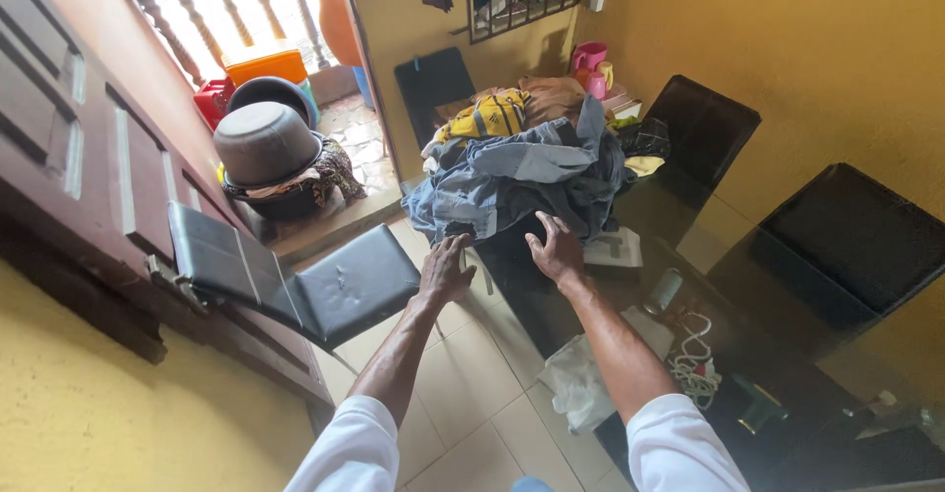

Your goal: Fold a pair of blue jeans and a pair of yellow pants on a glass table and place them into a suitcase.

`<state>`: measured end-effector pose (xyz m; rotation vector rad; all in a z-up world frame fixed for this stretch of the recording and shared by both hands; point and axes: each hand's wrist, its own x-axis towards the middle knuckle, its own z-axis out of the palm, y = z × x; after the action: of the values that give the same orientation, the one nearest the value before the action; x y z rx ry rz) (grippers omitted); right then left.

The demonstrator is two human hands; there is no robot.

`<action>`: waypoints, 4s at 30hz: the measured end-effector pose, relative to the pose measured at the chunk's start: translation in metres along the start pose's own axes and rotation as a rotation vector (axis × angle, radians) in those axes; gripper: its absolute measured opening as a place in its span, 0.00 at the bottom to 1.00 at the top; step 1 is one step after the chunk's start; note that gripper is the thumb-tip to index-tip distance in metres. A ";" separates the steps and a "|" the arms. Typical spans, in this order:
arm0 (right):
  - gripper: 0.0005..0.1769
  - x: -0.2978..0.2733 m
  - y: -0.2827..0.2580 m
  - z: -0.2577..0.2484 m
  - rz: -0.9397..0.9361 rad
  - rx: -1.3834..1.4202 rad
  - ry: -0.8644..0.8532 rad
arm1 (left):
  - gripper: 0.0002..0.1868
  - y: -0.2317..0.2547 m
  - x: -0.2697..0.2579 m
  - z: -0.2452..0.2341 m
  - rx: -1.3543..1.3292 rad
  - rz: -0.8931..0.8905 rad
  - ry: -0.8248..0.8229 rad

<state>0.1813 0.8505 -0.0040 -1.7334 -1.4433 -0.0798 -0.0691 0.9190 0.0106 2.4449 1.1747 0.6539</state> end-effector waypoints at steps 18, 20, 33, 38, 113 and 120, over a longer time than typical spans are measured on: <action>0.29 0.135 0.116 0.089 0.057 -0.042 0.041 | 0.39 -0.070 0.187 0.049 0.011 0.063 -0.039; 0.29 0.139 0.125 0.084 0.076 -0.049 0.061 | 0.39 -0.069 0.206 0.062 -0.002 0.090 -0.053; 0.35 0.179 0.188 0.104 0.211 -0.147 0.035 | 0.45 -0.065 0.307 0.112 -0.027 0.186 -0.100; 0.56 0.207 0.161 0.106 0.236 -0.255 -0.084 | 0.52 -0.069 0.347 0.119 0.042 0.243 -0.096; 0.25 -0.237 0.104 -0.121 0.938 0.764 0.879 | 0.32 0.019 -0.049 0.280 0.111 0.605 -1.133; 0.22 -0.253 0.047 -0.110 0.993 0.757 0.768 | 0.30 0.003 -0.083 0.350 -0.241 0.994 -1.318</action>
<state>0.1863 0.5868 -0.0973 -1.3393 0.0520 0.2743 0.0771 0.8130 -0.2999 2.2759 -0.5934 -0.5921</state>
